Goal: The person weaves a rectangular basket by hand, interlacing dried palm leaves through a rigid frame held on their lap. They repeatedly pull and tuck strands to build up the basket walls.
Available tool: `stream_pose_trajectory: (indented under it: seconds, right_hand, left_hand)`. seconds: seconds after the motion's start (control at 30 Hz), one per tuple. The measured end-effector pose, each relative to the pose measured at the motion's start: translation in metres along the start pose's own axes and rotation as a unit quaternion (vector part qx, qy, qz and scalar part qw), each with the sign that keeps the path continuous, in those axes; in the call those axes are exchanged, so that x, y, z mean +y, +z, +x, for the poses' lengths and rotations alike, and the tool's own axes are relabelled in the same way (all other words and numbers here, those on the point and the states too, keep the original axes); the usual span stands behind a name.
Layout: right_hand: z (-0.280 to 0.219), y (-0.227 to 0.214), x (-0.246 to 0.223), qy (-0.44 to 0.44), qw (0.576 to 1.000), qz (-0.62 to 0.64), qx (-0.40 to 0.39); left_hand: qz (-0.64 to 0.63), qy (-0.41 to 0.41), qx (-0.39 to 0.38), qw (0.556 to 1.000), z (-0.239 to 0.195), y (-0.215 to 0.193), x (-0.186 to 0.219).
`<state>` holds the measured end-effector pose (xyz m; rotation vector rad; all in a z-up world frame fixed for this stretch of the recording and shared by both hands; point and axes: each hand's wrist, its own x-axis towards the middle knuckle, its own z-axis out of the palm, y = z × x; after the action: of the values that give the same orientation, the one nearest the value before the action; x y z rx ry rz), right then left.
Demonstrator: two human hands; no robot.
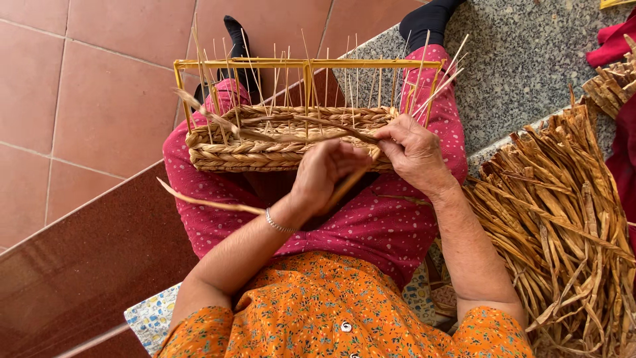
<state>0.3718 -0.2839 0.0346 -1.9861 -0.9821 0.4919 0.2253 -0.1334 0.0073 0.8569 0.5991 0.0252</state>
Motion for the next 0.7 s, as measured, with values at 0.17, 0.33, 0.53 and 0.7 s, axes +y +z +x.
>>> stream_pose_trajectory:
  seconds: [0.17,0.33,0.53,0.7]
  right_hand:
    - [0.004,0.012,-0.008,-0.018,0.995,-0.099,0.02]
    - [-0.001,-0.002,-0.017,-0.083,0.995,-0.052,-0.024]
    - [-0.006,0.019,0.0,-0.027,0.994,-0.097,0.046]
    - [-0.004,0.037,0.016,0.002,0.988,-0.12,0.096]
  left_hand:
    - [0.151,0.107,-0.092,0.978,-0.04,0.007,0.006]
    - [0.688,0.306,-0.025,0.657,-0.011,-0.025,0.027]
    - [0.778,0.432,0.027,0.455,0.002,-0.065,0.015]
    - [0.767,0.298,-0.051,0.567,-0.013,-0.087,-0.012]
